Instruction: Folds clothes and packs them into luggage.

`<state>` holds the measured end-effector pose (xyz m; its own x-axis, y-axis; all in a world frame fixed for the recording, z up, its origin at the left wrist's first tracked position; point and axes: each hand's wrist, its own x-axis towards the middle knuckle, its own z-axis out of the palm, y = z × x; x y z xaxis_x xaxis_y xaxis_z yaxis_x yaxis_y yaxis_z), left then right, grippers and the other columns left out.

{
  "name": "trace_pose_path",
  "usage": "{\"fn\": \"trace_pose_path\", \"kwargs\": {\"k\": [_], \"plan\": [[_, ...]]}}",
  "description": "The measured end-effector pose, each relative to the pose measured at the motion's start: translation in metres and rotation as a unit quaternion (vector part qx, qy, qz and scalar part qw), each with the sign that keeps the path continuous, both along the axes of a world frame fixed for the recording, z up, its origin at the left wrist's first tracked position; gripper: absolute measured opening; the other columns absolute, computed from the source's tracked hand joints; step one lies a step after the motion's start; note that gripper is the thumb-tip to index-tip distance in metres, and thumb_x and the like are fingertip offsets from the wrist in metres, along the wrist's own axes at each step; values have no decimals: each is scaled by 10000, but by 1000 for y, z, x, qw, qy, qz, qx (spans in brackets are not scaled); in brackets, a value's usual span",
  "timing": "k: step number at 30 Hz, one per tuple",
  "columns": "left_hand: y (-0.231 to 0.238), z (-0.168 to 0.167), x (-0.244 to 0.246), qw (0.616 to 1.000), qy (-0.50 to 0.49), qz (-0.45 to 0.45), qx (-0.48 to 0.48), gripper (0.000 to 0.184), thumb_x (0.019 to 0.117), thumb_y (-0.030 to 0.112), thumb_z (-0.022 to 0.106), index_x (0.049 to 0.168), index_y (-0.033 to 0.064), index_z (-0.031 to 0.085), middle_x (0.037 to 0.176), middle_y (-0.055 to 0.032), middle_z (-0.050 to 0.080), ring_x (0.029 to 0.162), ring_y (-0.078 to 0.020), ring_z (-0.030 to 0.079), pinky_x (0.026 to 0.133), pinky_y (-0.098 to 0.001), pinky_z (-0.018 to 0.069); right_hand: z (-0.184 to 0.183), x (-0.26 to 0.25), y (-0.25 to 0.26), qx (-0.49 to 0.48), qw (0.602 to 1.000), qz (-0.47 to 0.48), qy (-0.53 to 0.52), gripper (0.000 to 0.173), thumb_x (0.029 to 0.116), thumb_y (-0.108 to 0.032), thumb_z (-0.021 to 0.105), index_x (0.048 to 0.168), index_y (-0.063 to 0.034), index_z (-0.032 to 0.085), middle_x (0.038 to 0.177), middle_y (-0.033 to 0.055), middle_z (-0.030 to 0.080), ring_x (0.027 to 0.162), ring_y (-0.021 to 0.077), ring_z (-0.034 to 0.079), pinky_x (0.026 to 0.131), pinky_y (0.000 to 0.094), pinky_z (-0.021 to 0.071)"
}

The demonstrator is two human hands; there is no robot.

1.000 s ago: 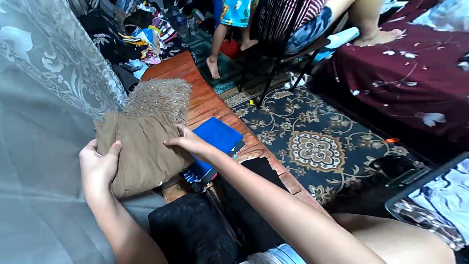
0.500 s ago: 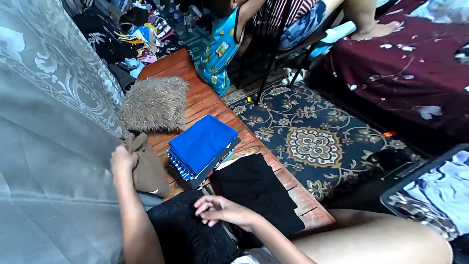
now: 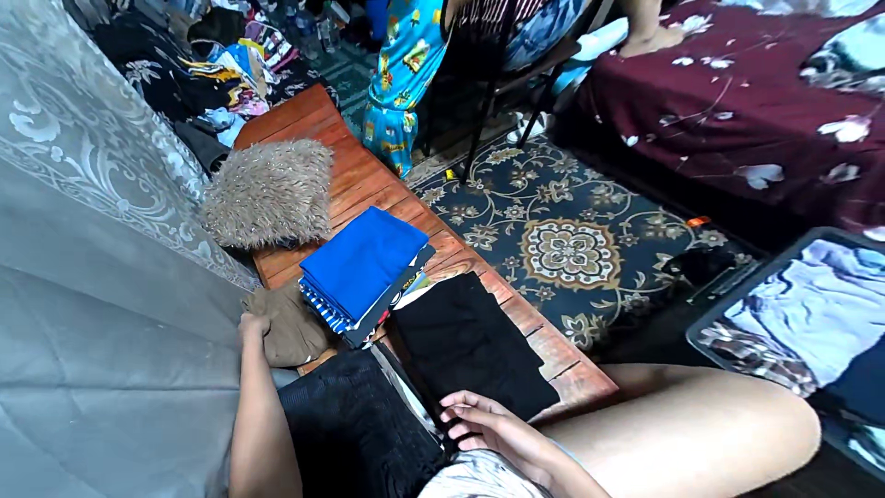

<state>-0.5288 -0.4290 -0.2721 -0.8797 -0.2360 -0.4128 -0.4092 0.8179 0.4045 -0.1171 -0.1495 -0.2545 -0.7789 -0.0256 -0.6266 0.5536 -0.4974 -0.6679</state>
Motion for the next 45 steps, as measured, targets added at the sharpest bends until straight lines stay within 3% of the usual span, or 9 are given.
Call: {"fn": "trace_pose_path", "kwargs": {"k": [6, 10, 13, 15, 18, 23, 28, 32, 45], "plan": [[9, -8, 5, 997, 0, -4, -73, 564, 931, 225, 721, 1353, -95, 527, 1321, -338, 585, 1247, -468, 581, 1013, -630, 473, -19, 2, 2, 2, 999, -38, -30, 251, 1079, -172, 458, 1274, -51, 560, 1075, 109, 716, 895, 216, 720, 795, 363, 597], [35, -2, 41, 988, 128, -2, -83, 794, 925, 211, 722, 1547, -47, 302, 1471, -367, 433, 1335, -515, 484, 1070, -625, 435, -22, 2, -1, 21, 999, -31, -28, 243, 1074, -167, 482, 1280, -54, 547, 1063, 113, 719, 876, 221, 725, 778, 360, 601], [60, 6, 84, 965, 250, -80, -26, 592, 924, 92, 643, 1462, -43, 435, 1458, -352, 420, 1333, -538, 437, 1056, -680, 390, -24, 2, -1, 21, 999, -34, -22, 250, 1078, -169, 471, 1285, -52, 546, 1067, 110, 714, 871, 213, 722, 779, 356, 600], [79, 13, 106, 980, 169, -77, 78, 361, 1010, 120, 549, 1334, -37, 574, 1224, -287, 635, 1097, -427, 640, 910, -603, 525, -25, 2, -1, 21, 999, -35, -23, 252, 1083, -176, 466, 1283, -49, 552, 1062, 108, 717, 865, 209, 723, 775, 352, 600], [97, 5, 108, 942, -58, 99, 314, 424, 1112, 330, 373, 1301, -12, 535, 1094, -226, 612, 869, -298, 607, 762, -450, 524, -26, 1, -2, 22, 999, -33, -23, 246, 1085, -174, 463, 1278, -50, 552, 1053, 101, 717, 854, 200, 724, 762, 341, 600], [105, -10, 103, 879, -143, 178, 418, 566, 1072, 554, 300, 1286, 87, 538, 1116, -172, 622, 926, -293, 619, 735, -478, 525, -26, 4, -2, 22, 999, -38, -19, 231, 1084, -176, 480, 1269, -56, 549, 1047, 92, 716, 846, 188, 721, 758, 328, 598], [110, -23, 101, 880, -115, 165, 431, 743, 1022, 707, 196, 1388, 147, 519, 1316, -166, 588, 1145, -330, 577, 879, -573, 489, -25, 2, -4, 24, 999, -33, -15, 237, 1086, -176, 473, 1278, -52, 537, 1049, 86, 705, 842, 176, 716, 755, 320, 596], [125, -17, 99, 877, -103, 134, 450, 766, 1048, 656, 102, 1460, 110, 447, 1400, -191, 537, 1216, -322, 544, 952, -561, 468, -24, 1, -5, 28, 999, -32, -19, 234, 1085, -176, 480, 1276, -56, 540, 1045, 82, 710, 836, 171, 717, 750, 312, 594], [216, -28, 66, 856, -111, 58, 502, 664, 1087, 568, 158, 1488, 119, 439, 1455, -189, 514, 1295, -327, 520, 1014, -581, 451, -26, -5, -4, 32, 998, -37, -33, 241, 1087, -180, 467, 1273, -48, 545, 1015, 95, 725, 828, 194, 729, 741, 331, 606]]}}
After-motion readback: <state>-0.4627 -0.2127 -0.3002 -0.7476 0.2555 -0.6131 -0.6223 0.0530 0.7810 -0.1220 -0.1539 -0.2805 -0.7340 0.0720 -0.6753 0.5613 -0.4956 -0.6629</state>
